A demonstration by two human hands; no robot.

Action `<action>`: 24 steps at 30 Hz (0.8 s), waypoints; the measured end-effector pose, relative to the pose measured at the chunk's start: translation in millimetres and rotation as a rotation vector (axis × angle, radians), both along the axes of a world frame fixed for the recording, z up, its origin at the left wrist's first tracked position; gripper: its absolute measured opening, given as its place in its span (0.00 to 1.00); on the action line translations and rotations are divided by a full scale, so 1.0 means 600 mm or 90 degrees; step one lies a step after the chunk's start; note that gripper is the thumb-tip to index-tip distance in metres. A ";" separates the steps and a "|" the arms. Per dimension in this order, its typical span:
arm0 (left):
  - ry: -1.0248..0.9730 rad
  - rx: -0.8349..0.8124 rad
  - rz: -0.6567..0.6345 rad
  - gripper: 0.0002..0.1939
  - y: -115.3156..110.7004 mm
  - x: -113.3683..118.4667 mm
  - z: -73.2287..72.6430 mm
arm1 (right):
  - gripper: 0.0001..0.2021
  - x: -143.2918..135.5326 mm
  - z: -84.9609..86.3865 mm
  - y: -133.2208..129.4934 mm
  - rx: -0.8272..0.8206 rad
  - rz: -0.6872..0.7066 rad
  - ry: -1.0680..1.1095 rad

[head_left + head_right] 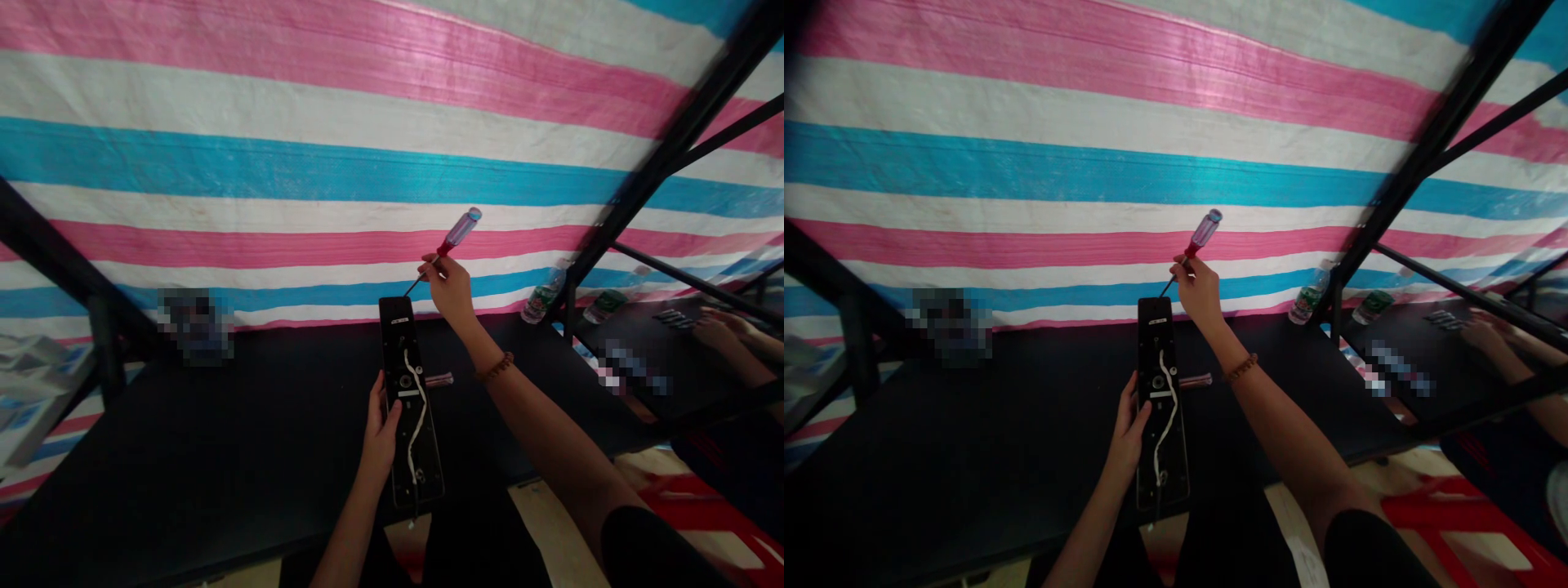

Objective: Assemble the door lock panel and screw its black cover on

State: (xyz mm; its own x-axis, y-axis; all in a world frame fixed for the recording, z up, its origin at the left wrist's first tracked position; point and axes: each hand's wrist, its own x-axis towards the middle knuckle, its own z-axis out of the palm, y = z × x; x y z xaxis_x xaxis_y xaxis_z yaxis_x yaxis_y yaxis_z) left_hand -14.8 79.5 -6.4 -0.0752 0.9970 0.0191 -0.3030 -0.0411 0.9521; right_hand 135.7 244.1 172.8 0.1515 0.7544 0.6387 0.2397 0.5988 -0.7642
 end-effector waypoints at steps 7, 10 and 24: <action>0.122 0.061 0.122 0.25 0.001 -0.023 0.079 | 0.12 0.000 -0.021 -0.115 -0.143 0.184 0.317; 0.167 0.124 0.173 0.22 0.005 -0.033 0.129 | 0.12 -0.005 -0.042 -0.150 -0.189 0.197 0.375; 0.565 0.118 0.274 0.19 0.043 -0.175 0.091 | 0.16 0.078 -0.170 -0.169 -0.232 -0.051 0.381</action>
